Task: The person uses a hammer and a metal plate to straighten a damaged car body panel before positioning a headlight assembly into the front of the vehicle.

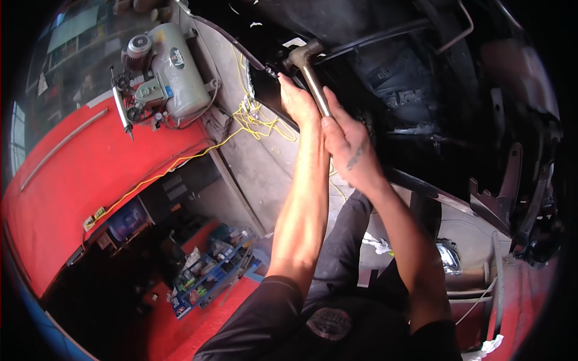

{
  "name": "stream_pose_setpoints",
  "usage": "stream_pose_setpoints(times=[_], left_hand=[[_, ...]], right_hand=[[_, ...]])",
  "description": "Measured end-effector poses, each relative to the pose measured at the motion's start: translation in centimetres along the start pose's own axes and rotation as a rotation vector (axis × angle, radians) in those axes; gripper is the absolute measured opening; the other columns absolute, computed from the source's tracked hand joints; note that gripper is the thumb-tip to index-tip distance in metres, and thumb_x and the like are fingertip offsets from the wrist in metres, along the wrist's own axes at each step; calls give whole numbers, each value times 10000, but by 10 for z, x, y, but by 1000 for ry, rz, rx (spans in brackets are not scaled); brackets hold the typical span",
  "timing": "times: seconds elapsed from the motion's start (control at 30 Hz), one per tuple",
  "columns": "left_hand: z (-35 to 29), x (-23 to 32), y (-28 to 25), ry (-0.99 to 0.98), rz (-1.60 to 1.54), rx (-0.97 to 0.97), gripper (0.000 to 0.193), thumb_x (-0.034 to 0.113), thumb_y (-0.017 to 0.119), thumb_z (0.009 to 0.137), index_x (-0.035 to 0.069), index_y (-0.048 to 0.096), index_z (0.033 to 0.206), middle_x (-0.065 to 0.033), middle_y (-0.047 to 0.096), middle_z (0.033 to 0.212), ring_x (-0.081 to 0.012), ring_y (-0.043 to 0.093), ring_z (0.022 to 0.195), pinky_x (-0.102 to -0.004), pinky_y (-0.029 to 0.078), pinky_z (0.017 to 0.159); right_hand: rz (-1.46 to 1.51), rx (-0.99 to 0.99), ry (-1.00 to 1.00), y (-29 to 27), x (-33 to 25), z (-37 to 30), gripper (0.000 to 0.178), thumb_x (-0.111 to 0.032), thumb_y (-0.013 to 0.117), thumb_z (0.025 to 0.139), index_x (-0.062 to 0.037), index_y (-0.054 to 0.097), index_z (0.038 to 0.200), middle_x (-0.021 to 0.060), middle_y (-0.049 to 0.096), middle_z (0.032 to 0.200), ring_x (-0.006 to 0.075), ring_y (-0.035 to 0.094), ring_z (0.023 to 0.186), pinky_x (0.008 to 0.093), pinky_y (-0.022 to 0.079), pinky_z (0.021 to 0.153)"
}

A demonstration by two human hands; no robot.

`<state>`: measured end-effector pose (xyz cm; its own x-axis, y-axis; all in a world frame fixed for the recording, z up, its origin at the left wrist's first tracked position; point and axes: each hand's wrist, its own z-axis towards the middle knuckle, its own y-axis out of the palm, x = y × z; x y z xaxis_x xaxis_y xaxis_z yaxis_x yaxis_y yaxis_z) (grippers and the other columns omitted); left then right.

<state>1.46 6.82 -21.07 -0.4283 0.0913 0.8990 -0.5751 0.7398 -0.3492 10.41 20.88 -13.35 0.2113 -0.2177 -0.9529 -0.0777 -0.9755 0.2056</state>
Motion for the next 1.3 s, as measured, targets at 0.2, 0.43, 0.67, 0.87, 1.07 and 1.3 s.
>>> stream_pose_setpoints(times=[0.2, 0.43, 0.67, 0.87, 1.07, 1.3], left_hand=[[-15, 12, -5, -21, 24, -19, 584, 515, 376, 1121, 8, 653, 1207, -142, 685, 1063, -224, 648, 923, -347, 499, 833], [-37, 38, 13, -206, -468, -6, 421, 474, 426, 1121, 92, 594, 1069, -47, 620, 711, -151, 594, 521, -273, 506, 459], [-16, 12, -2, -57, 71, -23, 584, 465, 410, 1130, -40, 672, 1264, -156, 705, 1153, -259, 645, 1131, -369, 459, 995], [-43, 39, 17, -148, -234, 17, 445, 467, 414, 1126, 65, 604, 1109, -75, 652, 815, -169, 620, 623, -295, 517, 548], [-34, 37, 14, -253, -425, -7, 424, 466, 416, 1125, 89, 608, 1099, -54, 634, 736, -158, 610, 549, -278, 511, 476], [-1, 0, -6, -122, -113, -62, 527, 477, 411, 1129, 30, 649, 1274, -131, 715, 1014, -234, 678, 932, -343, 523, 845]], right_hand=[[68, -140, 165, -8, -4, -7, 516, -174, 497, 1090, -88, 444, 1596, -50, 417, 705, 46, 394, 626, 243, 386, 564], [168, 83, 247, -16, -31, -14, 530, -239, 472, 1113, -122, 401, 1625, -48, 425, 656, 12, 402, 532, 202, 355, 467], [216, -143, 210, -15, -15, 0, 520, -191, 498, 1100, -90, 432, 1606, -54, 447, 757, 17, 371, 587, 208, 341, 486], [250, -45, 295, -14, -22, -5, 522, -210, 498, 1111, -116, 417, 1618, -63, 421, 705, 18, 349, 556, 202, 314, 471], [151, 144, 234, -18, -31, -8, 532, -233, 482, 1125, -152, 379, 1640, -61, 400, 655, 12, 364, 527, 196, 316, 453], [65, 150, 100, -10, -17, -6, 550, -208, 474, 1116, -60, 354, 1632, -48, 458, 726, 33, 437, 588, 221, 402, 530]])
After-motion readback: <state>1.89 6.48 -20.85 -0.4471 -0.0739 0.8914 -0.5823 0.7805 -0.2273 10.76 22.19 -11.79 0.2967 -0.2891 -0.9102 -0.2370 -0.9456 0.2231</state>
